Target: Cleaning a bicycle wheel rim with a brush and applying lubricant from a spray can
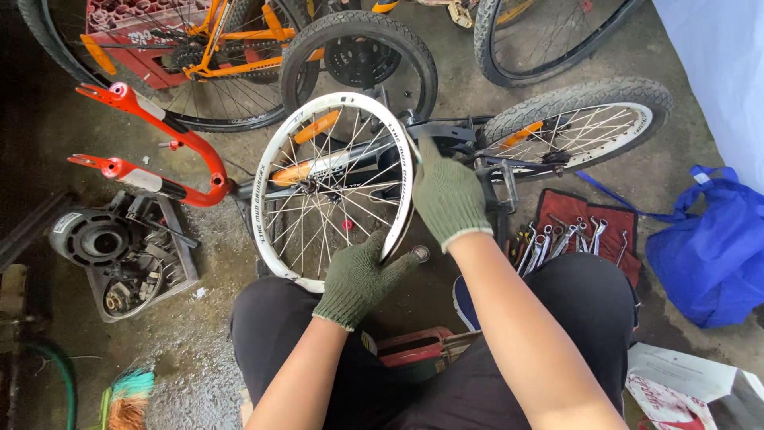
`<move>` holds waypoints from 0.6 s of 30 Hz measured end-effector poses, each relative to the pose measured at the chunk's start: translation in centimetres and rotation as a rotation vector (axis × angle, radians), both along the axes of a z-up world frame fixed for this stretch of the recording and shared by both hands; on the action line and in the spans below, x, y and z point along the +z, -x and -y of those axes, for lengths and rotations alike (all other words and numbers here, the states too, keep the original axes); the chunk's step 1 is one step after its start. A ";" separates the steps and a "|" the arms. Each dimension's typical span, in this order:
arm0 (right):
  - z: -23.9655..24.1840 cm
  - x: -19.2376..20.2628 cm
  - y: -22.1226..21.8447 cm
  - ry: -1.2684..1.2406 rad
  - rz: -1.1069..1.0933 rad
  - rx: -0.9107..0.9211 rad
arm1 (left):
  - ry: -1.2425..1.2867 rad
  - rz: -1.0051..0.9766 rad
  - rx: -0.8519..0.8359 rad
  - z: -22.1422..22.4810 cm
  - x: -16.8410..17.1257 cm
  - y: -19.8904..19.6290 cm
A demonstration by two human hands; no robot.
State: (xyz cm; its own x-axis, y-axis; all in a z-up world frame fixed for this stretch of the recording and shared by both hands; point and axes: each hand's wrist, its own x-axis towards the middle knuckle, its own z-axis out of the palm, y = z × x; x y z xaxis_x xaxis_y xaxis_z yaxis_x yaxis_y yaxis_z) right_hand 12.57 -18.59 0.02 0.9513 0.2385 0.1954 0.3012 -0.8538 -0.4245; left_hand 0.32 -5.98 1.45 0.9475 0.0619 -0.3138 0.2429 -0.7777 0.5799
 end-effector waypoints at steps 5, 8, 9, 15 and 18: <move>-0.1 1.6 0.2 0.094 -0.132 0.101 | 0.013 0.060 0.025 -0.1 -0.3 0.2; 1.0 0.7 1.7 0.093 -0.111 0.136 | -0.015 0.054 0.017 -0.5 -1.6 0.2; 1.7 0.1 2.2 0.107 -0.031 0.143 | -0.021 0.039 0.002 -0.6 -2.0 0.1; 3.2 -2.2 5.1 0.106 0.171 0.127 | -0.004 0.015 0.015 -0.9 -2.9 -0.1; 1.8 -1.9 1.8 0.089 0.093 0.134 | 0.027 0.027 0.002 -0.9 -1.8 -0.1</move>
